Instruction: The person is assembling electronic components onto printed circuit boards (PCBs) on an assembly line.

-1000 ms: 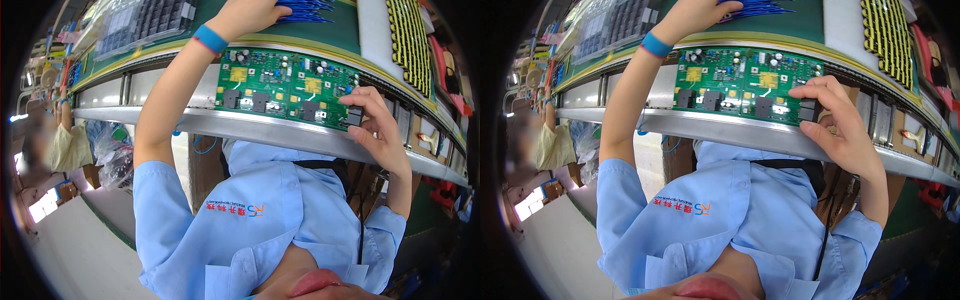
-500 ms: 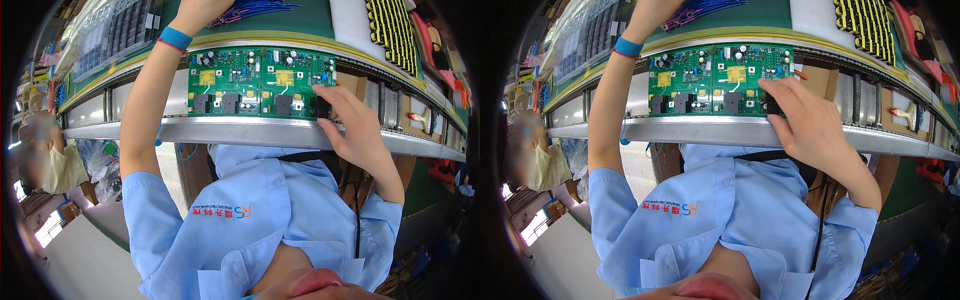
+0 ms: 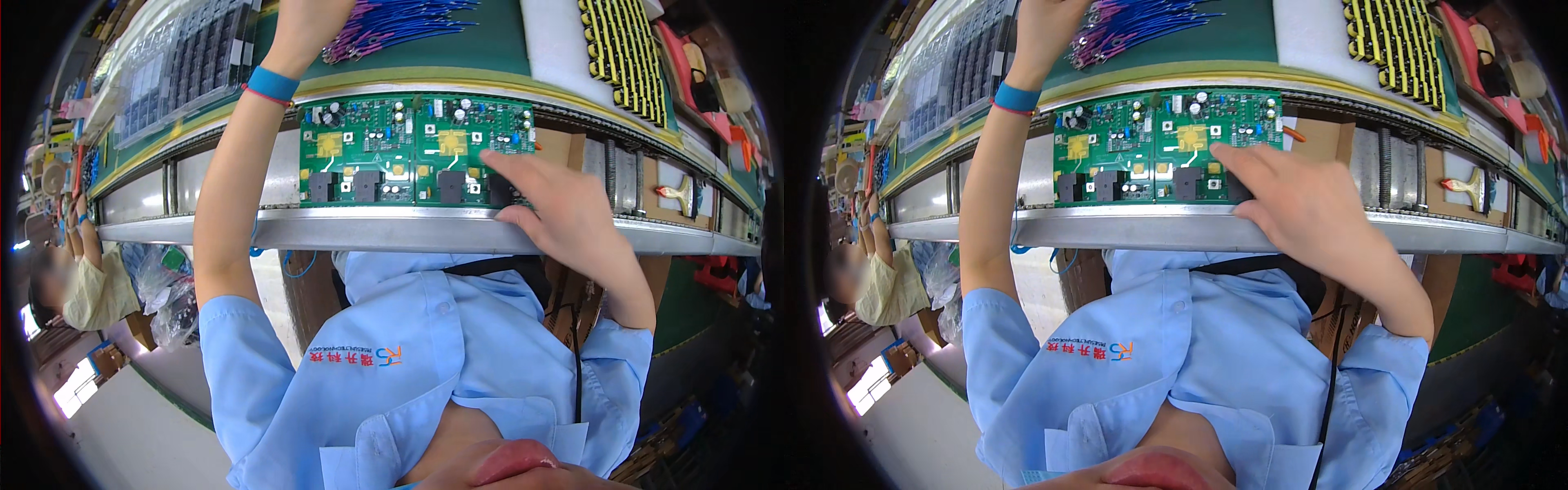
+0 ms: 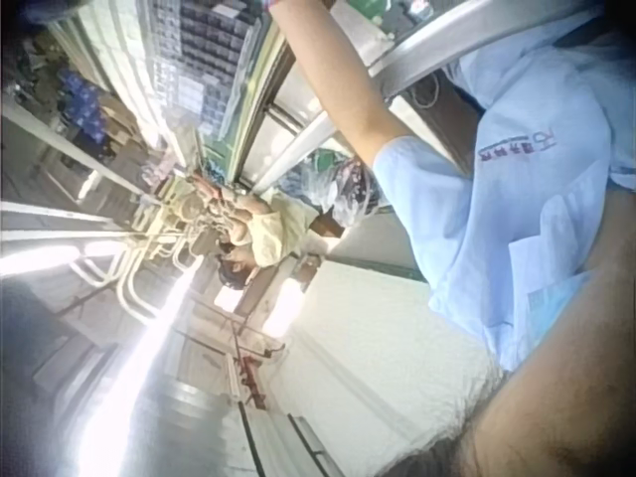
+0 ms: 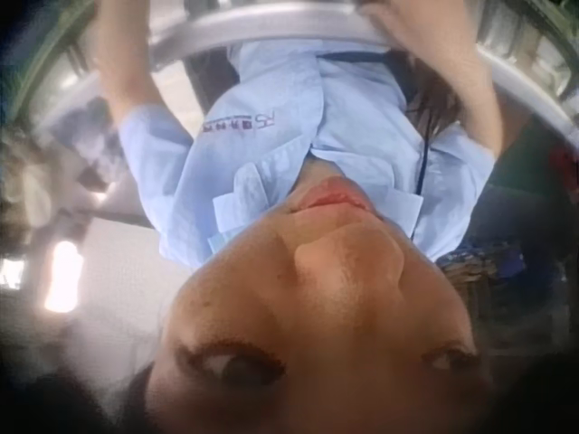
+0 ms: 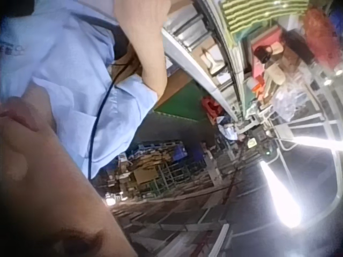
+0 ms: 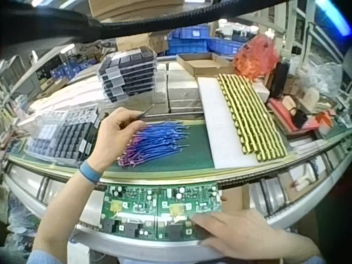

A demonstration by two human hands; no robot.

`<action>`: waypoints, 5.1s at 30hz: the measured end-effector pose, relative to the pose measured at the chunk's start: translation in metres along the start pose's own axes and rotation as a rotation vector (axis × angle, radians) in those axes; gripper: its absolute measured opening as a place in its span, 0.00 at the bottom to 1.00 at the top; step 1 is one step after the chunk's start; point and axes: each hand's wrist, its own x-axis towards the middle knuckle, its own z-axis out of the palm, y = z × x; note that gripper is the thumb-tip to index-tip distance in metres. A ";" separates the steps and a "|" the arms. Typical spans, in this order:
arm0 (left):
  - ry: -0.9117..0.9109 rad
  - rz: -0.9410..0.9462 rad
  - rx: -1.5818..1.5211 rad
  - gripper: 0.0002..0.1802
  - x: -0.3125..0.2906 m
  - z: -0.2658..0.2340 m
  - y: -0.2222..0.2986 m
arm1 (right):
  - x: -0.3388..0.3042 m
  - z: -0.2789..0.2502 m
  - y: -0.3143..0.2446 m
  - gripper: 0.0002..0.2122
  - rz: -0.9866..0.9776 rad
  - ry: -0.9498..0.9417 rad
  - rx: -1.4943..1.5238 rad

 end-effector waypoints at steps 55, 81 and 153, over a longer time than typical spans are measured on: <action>-0.521 0.846 0.528 0.07 -0.050 0.012 0.028 | 0.017 -0.039 0.122 0.22 0.406 0.319 1.497; 0.078 0.362 -0.232 0.20 -0.038 -0.032 0.040 | 0.059 -0.011 0.012 0.11 0.203 0.006 -0.172; -0.243 0.300 0.331 0.06 -0.074 -0.108 -0.022 | 0.138 0.043 -0.038 0.22 -0.123 0.032 -0.082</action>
